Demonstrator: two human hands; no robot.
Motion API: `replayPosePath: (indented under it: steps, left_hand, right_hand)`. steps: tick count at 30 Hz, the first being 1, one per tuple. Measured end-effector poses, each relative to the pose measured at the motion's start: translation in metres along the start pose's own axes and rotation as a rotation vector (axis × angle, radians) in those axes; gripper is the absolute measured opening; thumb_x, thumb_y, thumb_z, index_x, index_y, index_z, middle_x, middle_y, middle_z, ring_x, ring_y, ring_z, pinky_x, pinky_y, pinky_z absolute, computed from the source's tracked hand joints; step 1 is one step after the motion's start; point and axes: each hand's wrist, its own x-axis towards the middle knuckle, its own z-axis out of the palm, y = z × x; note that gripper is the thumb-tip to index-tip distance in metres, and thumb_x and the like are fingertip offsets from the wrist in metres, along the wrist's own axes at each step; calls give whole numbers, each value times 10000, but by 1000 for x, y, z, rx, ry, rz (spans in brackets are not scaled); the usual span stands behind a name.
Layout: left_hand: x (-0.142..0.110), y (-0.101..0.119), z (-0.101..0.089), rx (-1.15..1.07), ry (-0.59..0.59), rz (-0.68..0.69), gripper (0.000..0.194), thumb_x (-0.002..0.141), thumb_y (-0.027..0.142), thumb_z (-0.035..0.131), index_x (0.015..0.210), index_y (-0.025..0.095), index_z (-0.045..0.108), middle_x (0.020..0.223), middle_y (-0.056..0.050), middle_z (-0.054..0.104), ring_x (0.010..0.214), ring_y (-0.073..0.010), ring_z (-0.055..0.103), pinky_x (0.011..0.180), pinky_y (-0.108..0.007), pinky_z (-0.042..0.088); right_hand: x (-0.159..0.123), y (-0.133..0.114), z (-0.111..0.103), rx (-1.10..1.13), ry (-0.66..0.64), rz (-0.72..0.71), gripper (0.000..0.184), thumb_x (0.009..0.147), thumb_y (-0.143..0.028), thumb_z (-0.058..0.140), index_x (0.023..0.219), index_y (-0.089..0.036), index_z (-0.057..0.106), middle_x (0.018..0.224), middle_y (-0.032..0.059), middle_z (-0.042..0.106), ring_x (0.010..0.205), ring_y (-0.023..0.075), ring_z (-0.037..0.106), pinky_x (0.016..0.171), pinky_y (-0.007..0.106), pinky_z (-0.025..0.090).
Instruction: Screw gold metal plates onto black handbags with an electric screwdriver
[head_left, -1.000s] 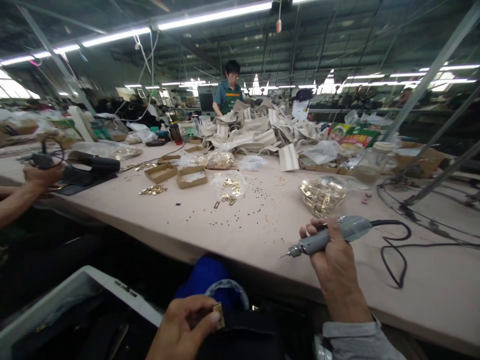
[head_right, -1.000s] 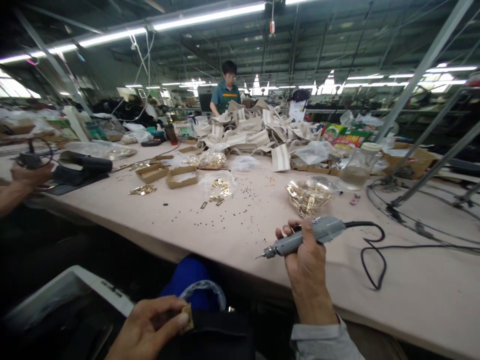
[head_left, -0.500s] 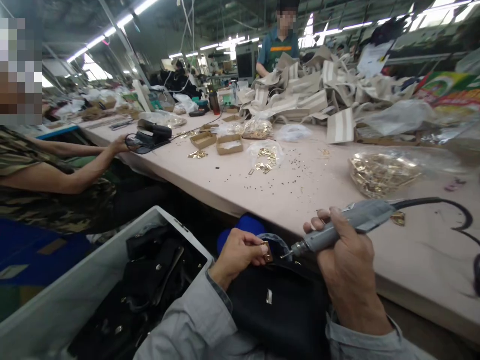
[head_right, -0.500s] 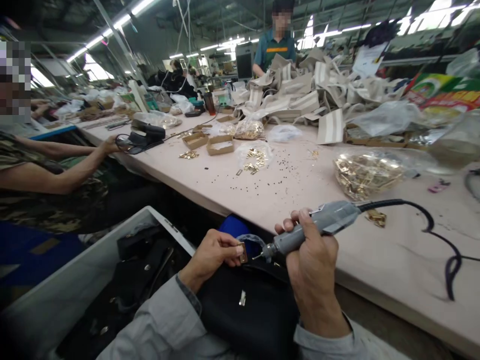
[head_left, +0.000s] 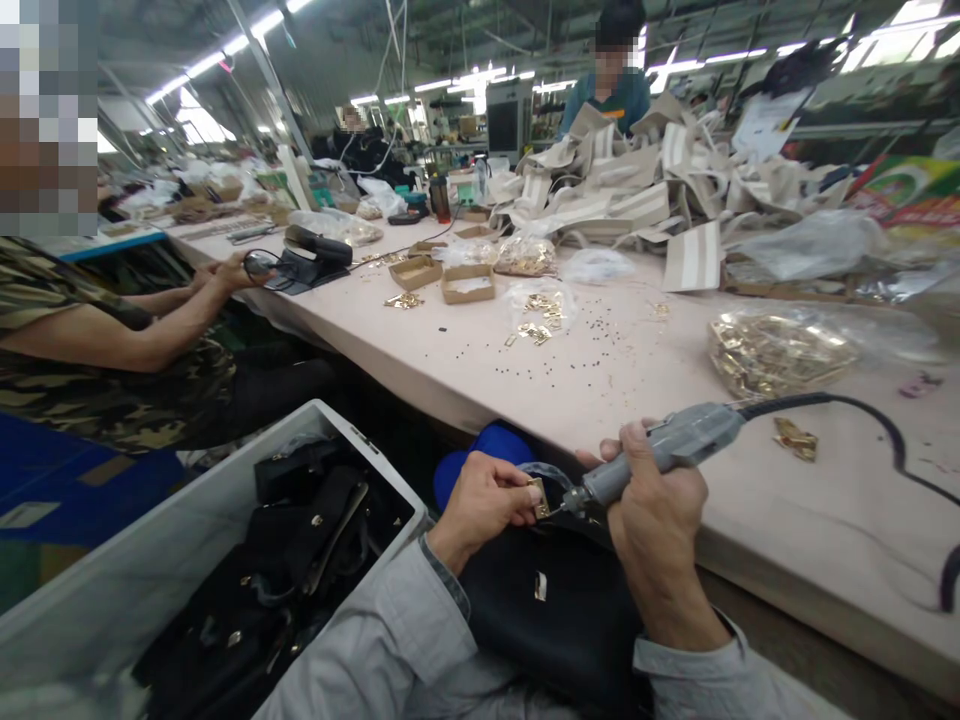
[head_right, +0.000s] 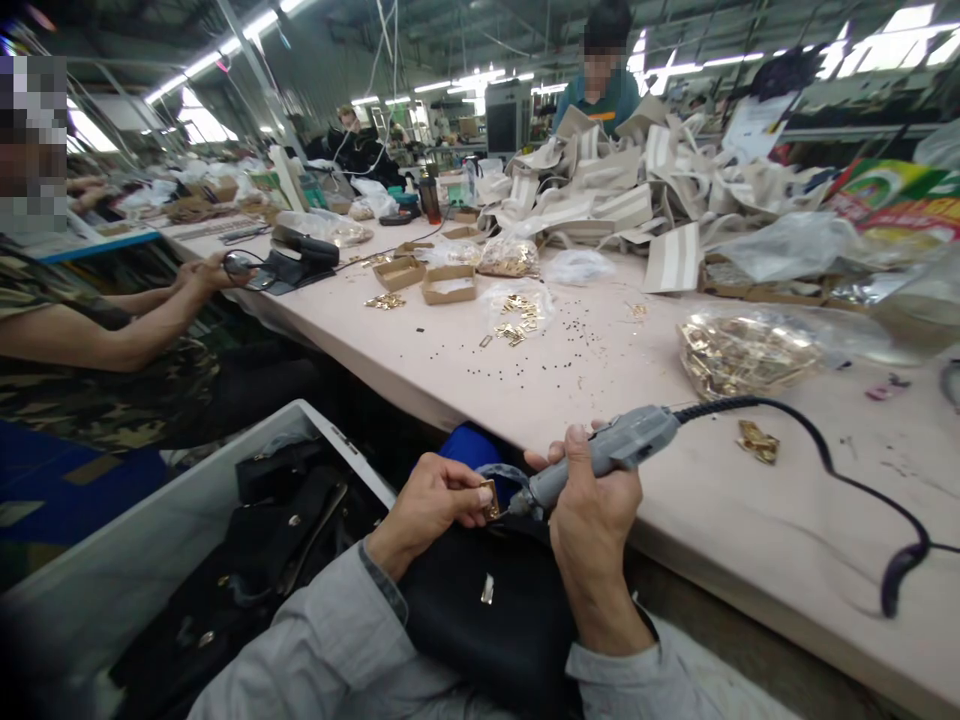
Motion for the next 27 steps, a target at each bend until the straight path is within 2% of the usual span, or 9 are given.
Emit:
replayPosePath:
  steps: [11, 19, 27]
  left_hand:
    - [0, -2, -2, 9, 1, 4, 235, 672, 310, 786, 729, 81, 791, 640, -118, 744, 527, -144, 663, 506, -214, 508]
    - [-2, 0, -4, 22, -7, -2, 196, 667, 282, 785, 701, 88, 789, 600, -91, 726, 503, -126, 644, 506, -207, 505]
    - [1, -5, -9, -56, -57, -2, 232, 568, 264, 838, 700, 82, 779, 610, -101, 729, 520, -153, 656, 523, -240, 521]
  right_hand:
    - [0, 5, 5, -48, 28, 15, 616, 718, -442, 906, 1146, -214, 524, 831, -53, 604, 672, 121, 632, 674, 411, 693]
    - [-6, 4, 6, -54, 20, 10, 577, 747, -453, 888, 1135, -215, 533, 858, -42, 606, 687, 123, 638, 673, 410, 693]
    - [-9, 3, 7, -84, 24, -31, 566, 733, -444, 898, 1100, -208, 536, 818, -53, 604, 670, 123, 630, 672, 430, 694]
